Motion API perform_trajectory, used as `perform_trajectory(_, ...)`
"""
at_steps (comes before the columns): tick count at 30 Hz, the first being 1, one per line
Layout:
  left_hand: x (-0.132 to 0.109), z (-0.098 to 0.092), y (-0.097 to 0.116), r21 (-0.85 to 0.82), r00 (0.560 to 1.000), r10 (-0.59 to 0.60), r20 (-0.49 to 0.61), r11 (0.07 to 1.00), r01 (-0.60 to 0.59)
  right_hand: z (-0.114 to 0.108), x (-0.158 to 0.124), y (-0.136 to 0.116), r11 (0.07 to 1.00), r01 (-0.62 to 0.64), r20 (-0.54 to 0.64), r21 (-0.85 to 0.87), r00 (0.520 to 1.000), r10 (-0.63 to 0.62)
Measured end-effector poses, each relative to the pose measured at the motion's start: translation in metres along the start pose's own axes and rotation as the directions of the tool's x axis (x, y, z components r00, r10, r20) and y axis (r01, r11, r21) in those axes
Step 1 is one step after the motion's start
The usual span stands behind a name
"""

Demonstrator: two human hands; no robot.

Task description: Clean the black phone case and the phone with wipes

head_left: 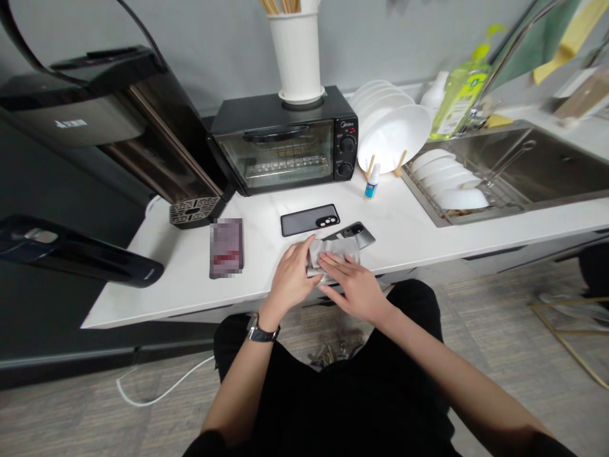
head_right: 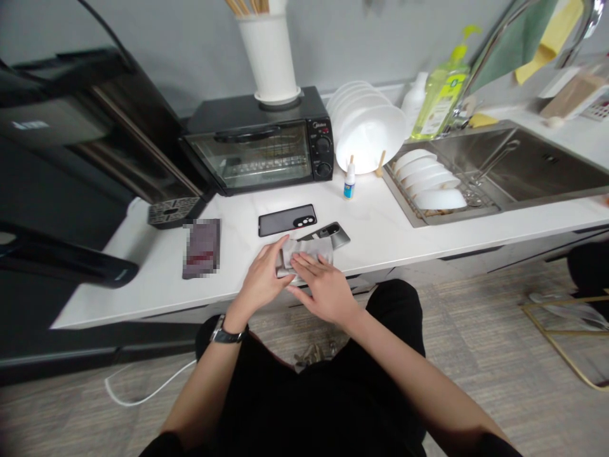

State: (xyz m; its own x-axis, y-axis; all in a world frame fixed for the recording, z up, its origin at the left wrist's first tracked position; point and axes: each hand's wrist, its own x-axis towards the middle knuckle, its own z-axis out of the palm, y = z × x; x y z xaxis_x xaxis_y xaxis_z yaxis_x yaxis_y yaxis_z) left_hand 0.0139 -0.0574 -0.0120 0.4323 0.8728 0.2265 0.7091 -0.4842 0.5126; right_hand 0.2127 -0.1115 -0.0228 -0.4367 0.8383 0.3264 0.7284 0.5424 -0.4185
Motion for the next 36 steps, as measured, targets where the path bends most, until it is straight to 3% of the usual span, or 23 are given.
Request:
perform_trajectory(6,0.002,-0.001,0.003,-0.038,0.999,0.046,-0.026,0.998,-0.047,-0.021,-0.02,0.044,0.987,-0.138,-0.113,-0.085,0.985,0.128)
perform_trajectory(10,0.004,-0.003,0.004,-0.032,0.999,0.046,-0.018,0.998,-0.047,-0.025,-0.01,0.071,0.96,-0.239,-0.181,-0.144,0.96,0.211)
perform_trajectory(13,0.005,-0.004,0.005,-0.035,0.999,0.046,-0.01,0.998,-0.047,-0.022,0.005,0.078,0.95,-0.272,-0.206,-0.151,0.949,0.239)
perform_trajectory(16,0.005,-0.004,0.005,-0.041,0.999,0.045,-0.004,0.998,-0.045,-0.013,0.02,0.069,0.951,-0.267,-0.226,-0.154,0.947,0.229)
perform_trajectory(20,0.004,-0.002,0.002,-0.039,0.999,0.049,-0.01,0.998,-0.049,0.002,0.034,0.035,0.978,-0.172,-0.159,-0.115,0.975,0.153)
perform_trajectory(26,-0.001,0.002,-0.006,0.003,0.996,0.088,-0.021,0.996,-0.088,0.016,0.028,-0.014,0.998,-0.065,-0.055,-0.026,0.996,0.064)
perform_trajectory(30,-0.002,0.001,-0.005,0.014,0.999,0.05,-0.005,0.999,-0.05,0.009,0.011,-0.013,0.999,-0.03,-0.017,0.036,0.999,0.031)
perform_trajectory(36,0.0,-0.001,0.001,-0.014,1.0,0.031,0.001,0.999,-0.031,-0.009,-0.014,0.014,0.998,-0.061,-0.023,-0.003,0.998,0.061)
